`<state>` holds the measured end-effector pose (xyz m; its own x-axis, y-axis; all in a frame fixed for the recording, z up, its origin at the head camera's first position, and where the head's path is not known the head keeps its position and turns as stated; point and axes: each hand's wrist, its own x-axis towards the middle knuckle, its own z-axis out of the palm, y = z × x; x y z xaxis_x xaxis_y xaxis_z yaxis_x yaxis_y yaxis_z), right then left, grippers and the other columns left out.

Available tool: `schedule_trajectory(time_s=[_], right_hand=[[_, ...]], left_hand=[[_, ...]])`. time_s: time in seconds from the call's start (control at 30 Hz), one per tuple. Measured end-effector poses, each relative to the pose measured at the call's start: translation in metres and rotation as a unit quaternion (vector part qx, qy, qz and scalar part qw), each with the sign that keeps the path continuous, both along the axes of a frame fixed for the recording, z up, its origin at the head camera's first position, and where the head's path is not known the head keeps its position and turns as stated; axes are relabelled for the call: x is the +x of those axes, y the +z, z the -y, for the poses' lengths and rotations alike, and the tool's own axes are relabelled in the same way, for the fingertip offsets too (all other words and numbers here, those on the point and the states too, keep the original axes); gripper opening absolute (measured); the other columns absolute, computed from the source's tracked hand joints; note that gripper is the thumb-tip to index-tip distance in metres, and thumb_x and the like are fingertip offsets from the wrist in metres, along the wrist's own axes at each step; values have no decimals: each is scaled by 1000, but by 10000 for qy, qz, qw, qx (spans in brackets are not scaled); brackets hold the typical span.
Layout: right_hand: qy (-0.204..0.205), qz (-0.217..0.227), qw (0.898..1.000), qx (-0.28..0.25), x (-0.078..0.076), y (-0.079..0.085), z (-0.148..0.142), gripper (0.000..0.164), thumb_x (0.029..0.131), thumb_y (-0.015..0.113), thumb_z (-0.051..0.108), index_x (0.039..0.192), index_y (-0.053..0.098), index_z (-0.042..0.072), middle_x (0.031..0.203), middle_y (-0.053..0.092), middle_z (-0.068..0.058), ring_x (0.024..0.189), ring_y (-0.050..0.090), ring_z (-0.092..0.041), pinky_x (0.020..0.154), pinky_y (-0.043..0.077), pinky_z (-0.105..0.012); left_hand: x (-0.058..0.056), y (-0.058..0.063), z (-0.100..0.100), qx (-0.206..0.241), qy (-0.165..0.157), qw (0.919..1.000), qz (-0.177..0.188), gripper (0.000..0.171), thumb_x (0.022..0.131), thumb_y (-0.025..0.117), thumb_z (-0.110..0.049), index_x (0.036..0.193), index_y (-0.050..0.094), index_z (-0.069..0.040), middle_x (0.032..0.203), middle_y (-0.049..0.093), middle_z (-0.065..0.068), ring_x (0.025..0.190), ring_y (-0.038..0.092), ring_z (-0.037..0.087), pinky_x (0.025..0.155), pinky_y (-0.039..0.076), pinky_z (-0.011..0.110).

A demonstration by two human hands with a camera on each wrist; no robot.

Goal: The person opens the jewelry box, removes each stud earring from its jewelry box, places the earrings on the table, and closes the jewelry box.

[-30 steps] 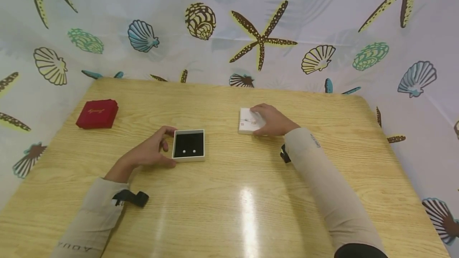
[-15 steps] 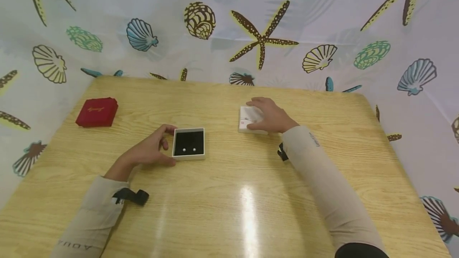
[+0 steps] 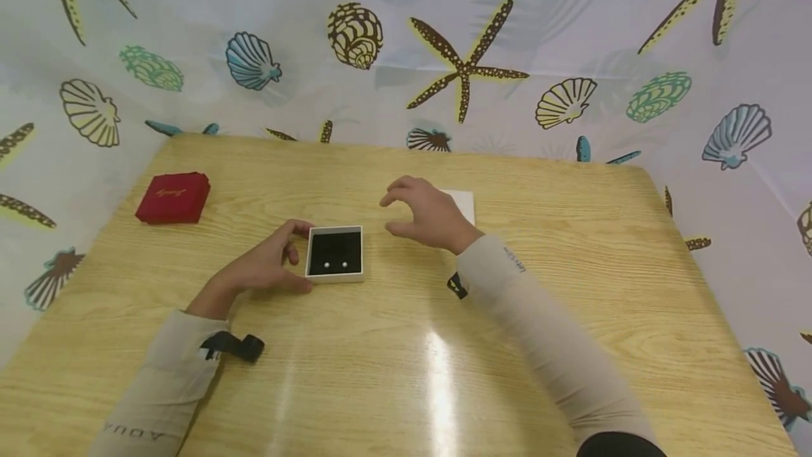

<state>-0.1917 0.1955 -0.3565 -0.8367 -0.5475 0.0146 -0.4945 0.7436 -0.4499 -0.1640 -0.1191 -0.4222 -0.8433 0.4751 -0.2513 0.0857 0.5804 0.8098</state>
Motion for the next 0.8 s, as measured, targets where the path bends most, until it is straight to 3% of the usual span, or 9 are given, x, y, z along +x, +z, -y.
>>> schedule_trajectory(time_s=[0.37,0.8], right_hand=[[635,-477,9966,239,18,-11,62,12,89,73,24,97,76,16,132,63,-5,124,60,-25,100,51,-42],[874,-679,9927,489,31,-29,92,9,86,77,23,93,79,17,132,63,-6,122,58,-25,101,50,-42]], left_hand=[[-1,-4,2,-6,-3,10000,-47,95,70,89,-16,147,33,-13,140,43,8,103,46,27,78,42,33],[-1,-6,4,39,-120,9998,-138,91,72,88,-15,145,34,-13,135,44,10,100,45,26,77,40,33]])
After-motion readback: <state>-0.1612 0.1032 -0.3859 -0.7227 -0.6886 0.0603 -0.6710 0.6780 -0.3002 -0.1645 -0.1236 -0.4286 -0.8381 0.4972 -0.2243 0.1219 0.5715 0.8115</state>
